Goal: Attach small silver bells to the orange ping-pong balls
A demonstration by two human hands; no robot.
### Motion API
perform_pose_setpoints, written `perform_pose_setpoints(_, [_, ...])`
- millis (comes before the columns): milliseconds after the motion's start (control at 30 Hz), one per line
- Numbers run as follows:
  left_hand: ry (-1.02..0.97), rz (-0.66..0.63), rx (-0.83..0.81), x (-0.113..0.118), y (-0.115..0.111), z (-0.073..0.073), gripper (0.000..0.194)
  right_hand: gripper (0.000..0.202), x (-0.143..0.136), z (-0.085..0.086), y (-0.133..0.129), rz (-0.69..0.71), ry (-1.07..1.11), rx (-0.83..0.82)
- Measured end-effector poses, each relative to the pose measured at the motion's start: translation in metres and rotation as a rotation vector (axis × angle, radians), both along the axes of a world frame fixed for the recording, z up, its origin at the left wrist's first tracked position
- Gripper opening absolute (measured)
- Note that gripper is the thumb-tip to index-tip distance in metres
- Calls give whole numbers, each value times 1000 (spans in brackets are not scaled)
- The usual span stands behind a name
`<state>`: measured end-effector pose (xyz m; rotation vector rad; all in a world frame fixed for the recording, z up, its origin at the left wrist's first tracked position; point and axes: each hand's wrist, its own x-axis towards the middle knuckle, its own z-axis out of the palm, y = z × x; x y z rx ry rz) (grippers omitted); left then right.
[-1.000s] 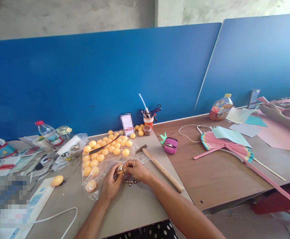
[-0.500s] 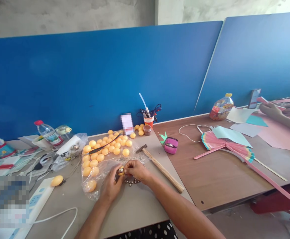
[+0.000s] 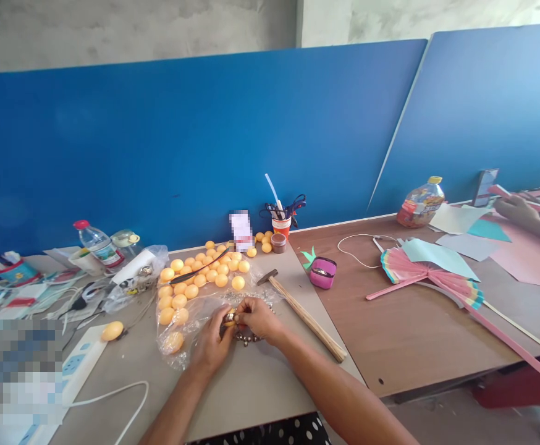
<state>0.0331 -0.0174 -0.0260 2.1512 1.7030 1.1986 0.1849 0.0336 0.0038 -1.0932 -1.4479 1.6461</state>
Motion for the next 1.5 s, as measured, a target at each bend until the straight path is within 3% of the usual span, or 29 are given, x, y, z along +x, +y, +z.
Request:
perform_pose_setpoints(300, [-16,1,-46,-2,1,-1,37,8,-1,-3,1,10,-48,62])
perform_pose_setpoints(700, [16,13,32,-3,-1,-3,35,9,-1,5,-4,17,23,-29])
perform_pose_setpoints(967, [-30,-31,14,0,1,-1,35,6,-1,-1,2,25,9,-39])
perform_pose_setpoints(1200, [-165,56,-49,3,0,11,32,18,17,22,8,101,217,33])
perform_pose_setpoints(1333, [-218,73,-59,-1,1,10,33,13,34,23,20,-50,-8,233])
perform_pose_setpoints(1433, [-237,59,-18,-3,3,8,32,9,48,15,35,-347,-428,448])
perform_pose_setpoints(1500, [-234,60,11,-3,4,9,30,13,58,9,42,-447,-748,509])
